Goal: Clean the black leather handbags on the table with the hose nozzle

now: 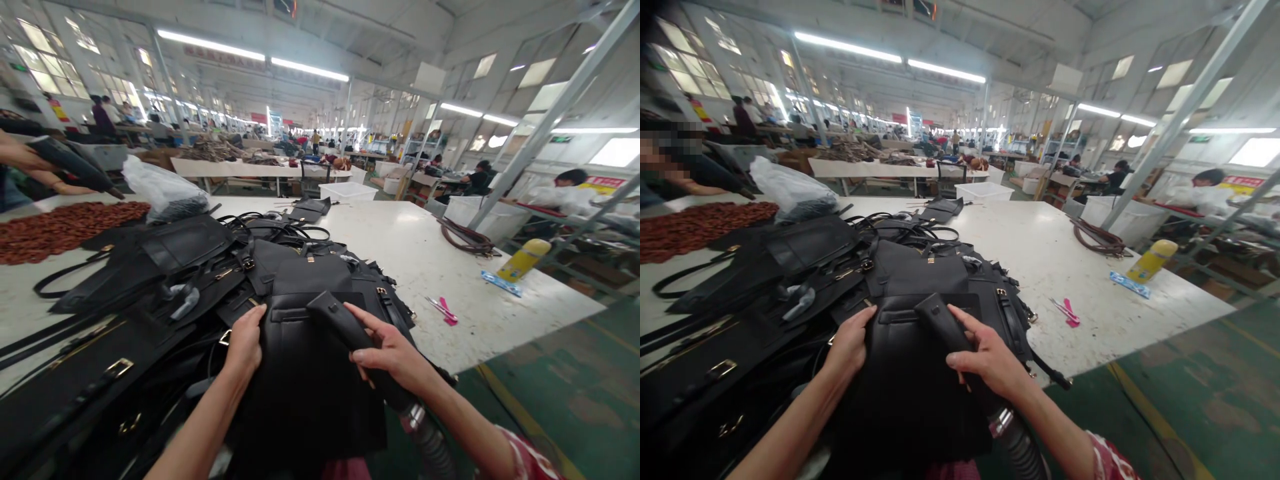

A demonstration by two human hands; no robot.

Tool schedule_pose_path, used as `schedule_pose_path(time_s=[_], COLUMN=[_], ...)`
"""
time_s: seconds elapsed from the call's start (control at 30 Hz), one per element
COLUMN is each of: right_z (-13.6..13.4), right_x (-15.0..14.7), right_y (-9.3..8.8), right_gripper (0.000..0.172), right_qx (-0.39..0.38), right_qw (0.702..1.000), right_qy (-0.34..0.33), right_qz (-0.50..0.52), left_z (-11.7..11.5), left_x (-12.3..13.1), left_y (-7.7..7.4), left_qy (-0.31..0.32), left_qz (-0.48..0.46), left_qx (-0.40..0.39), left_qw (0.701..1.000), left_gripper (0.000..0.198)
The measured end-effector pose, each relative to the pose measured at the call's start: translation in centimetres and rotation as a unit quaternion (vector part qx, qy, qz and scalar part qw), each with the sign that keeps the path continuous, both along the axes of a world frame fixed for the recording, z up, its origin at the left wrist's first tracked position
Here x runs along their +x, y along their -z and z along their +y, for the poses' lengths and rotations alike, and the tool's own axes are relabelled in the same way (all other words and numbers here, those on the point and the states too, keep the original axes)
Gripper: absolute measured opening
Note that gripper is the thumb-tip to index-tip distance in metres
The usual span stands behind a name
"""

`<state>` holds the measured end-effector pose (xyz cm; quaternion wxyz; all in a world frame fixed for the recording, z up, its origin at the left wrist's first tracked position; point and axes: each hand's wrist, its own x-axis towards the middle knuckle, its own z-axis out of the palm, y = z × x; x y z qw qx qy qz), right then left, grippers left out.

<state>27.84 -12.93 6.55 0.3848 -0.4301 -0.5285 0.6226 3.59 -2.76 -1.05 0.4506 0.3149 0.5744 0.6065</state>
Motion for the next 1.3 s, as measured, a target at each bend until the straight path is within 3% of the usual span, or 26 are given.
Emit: schedule_pose_path(time_s=[0.07, 0.2, 0.27, 0.57, 0.77, 0.93, 1.13, 1.3], right_z=[-0.1, -0.2, -0.3, -1.0, 1.2, 2.8, 2.9, 3.4], right_x=[-0.4, -0.9, -1.0, 0.2, 0.9, 0.1, -1.5, -3.0], right_y=[0.4, 1.3, 1.7, 1.0, -1.9, -3.5, -2.6, -1.4], right_gripper=[0.072, 0.073, 0.073, 0.072, 0.067, 0.065, 0.065, 0.066], right_qx=[-0.016, -0.036, -0.033, -0.028, -0.042, -0.054, -0.041, 0.004], right_qw=[1.0, 0.999, 0.999, 0.998, 0.994, 0.983, 0.983, 0.993], right_qy=[-0.008, -0.012, -0.012, -0.013, -0.097, -0.157, -0.151, -0.116], right_qz=[0.003, 0.02, 0.032, 0.06, -0.029, -0.083, -0.094, -0.035], left_z=[-0.6, -1.5, -1.5, -1.1, -1.3, -1.2, -1.1, -0.7], left_x=[-0.1, 0.2, 0.6, 1.4, 1.5, 1.6, 1.6, 1.3], left_y=[-0.8, -2.5, -2.9, -2.6, -3.1, -2.5, -1.7, -1.6], left_qy=[0.037, 0.179, 0.212, 0.154, 0.167, 0.167, 0.149, 0.146], left_qz=[-0.019, -0.043, -0.037, -0.021, -0.037, -0.054, -0.073, -0.068], left_qx=[-0.016, -0.066, -0.093, -0.097, -0.075, -0.058, -0.07, -0.063], left_qw=[0.999, 0.981, 0.972, 0.983, 0.983, 0.983, 0.984, 0.985], left_gripper=[0.021, 0.038, 0.042, 0.038, 0.039, 0.036, 0.033, 0.033])
